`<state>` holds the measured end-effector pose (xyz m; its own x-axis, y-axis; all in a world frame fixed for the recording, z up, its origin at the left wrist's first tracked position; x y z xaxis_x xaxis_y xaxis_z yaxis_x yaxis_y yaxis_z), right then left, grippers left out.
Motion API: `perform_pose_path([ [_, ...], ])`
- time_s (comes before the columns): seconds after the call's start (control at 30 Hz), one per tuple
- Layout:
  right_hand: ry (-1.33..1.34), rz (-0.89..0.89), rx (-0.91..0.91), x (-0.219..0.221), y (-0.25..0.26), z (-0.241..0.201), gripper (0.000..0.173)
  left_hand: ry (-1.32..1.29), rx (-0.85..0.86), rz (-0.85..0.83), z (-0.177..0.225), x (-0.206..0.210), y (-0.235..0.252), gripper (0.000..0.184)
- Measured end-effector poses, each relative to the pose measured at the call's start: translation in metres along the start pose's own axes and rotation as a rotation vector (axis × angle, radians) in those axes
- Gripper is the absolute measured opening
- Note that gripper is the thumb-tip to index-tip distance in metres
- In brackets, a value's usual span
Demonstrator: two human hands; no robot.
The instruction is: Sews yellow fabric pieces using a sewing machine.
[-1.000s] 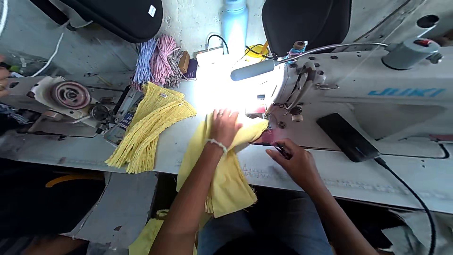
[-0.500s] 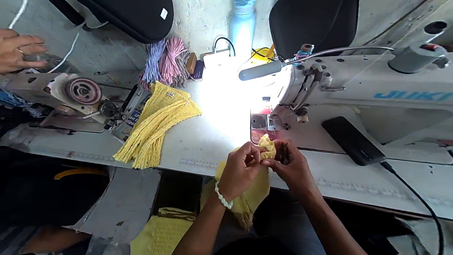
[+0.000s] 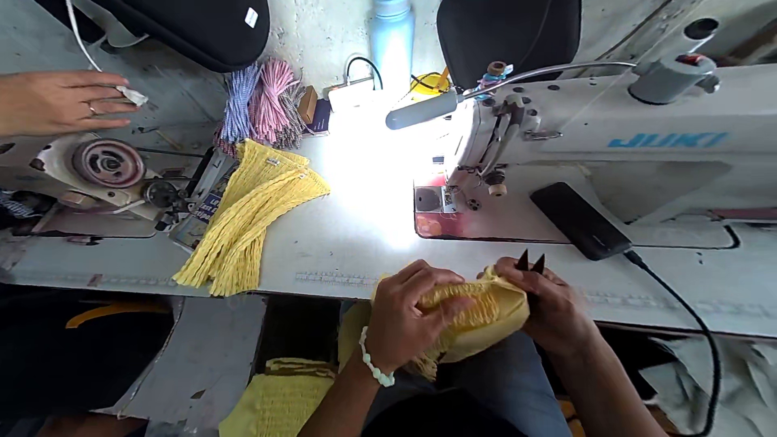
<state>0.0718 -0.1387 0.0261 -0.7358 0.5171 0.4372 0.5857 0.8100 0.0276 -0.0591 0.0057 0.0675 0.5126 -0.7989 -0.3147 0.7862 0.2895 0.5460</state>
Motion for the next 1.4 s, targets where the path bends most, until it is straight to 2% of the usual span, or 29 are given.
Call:
perform_pose_path([
  [0.07, -0.032, 0.06, 0.009, 0.002, -0.003, 0.005, 0.019, 0.014, 0.003, 0.039, -0.003, 0.002, -0.002, 0.019],
  [0.13, -0.126, 0.083, -0.041, 0.002, -0.005, 0.004, 0.007, 0.028, -0.005, 0.031, -0.005, 0.003, -0.003, 0.017],
  [0.27, -0.312, -0.037, -0.129, 0.004, -0.012, -0.007, 0.035, 0.1, -0.012, -0.004, -0.002, 0.004, -0.006, 0.017],
  [0.33, -0.439, -0.076, -0.218, 0.005, -0.015, -0.009, 0.033, 0.158, 0.01, -0.007, 0.001, 0.007, -0.006, 0.017],
  [0.47, -0.688, 0.06, -0.359, 0.006, -0.018, -0.011, 0.017, 0.275, 0.064, 0.009, 0.008, 0.015, -0.009, 0.02],
  [0.63, -1.066, 0.124, -0.621, 0.016, -0.027, -0.01, 0.035, 0.359, 0.056, 0.039, 0.014, 0.02, -0.011, 0.019],
  [0.77, -1.199, 0.163, -0.736, 0.019, -0.027, -0.005, 0.016, 0.431, 0.13, 0.005, 0.016, 0.025, -0.014, 0.017],
  [0.9, -1.083, 0.089, -0.662, 0.015, -0.025, -0.003, 0.011, 0.425, 0.203, -0.042, 0.016, 0.029, -0.019, 0.014],
  [1.0, -0.594, 0.094, -0.372, 0.004, -0.025, -0.001, 0.016, 0.4, 0.203, -0.013, 0.014, 0.023, -0.021, 0.016],
  [1.07, -0.204, 0.233, -0.133, -0.007, -0.024, -0.001, 0.02, 0.377, 0.192, 0.017, 0.013, 0.015, -0.022, 0.016],
  [1.13, 0.018, 0.344, 0.002, -0.013, -0.022, -0.001, 0.029, 0.357, 0.16, 0.028, 0.012, 0.009, -0.023, 0.015],
  [1.2, 0.051, 0.319, 0.047, -0.01, -0.023, 0.002, 0.028, 0.33, 0.099, 0.012, 0.011, 0.008, -0.024, 0.018],
  [1.3, -0.09, 0.183, -0.028, 0.002, -0.027, 0.005, 0.007, 0.272, 0.016, -0.009, 0.009, 0.009, -0.024, 0.022],
  [1.33, -0.142, 0.105, -0.069, 0.005, -0.028, 0.004, 0.009, 0.251, 0.006, -0.005, 0.009, 0.008, -0.023, 0.022],
  [1.4, -0.2, -0.042, -0.151, 0.009, -0.029, 0.0, 0.032, 0.216, -0.006, -0.001, 0.01, 0.007, -0.021, 0.021],
])
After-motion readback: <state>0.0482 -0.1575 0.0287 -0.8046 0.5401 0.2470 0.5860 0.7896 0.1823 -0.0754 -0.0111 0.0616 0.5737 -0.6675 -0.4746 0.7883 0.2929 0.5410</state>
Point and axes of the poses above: each hand's wrist, its own y-axis towards the middle knuckle, its own x-axis out of the palm, z = x × y, the point moved 4 cm from there along y, towards the middle knuckle, and after that the axes turned 3 degrees about -y, right-handed, at the moved point
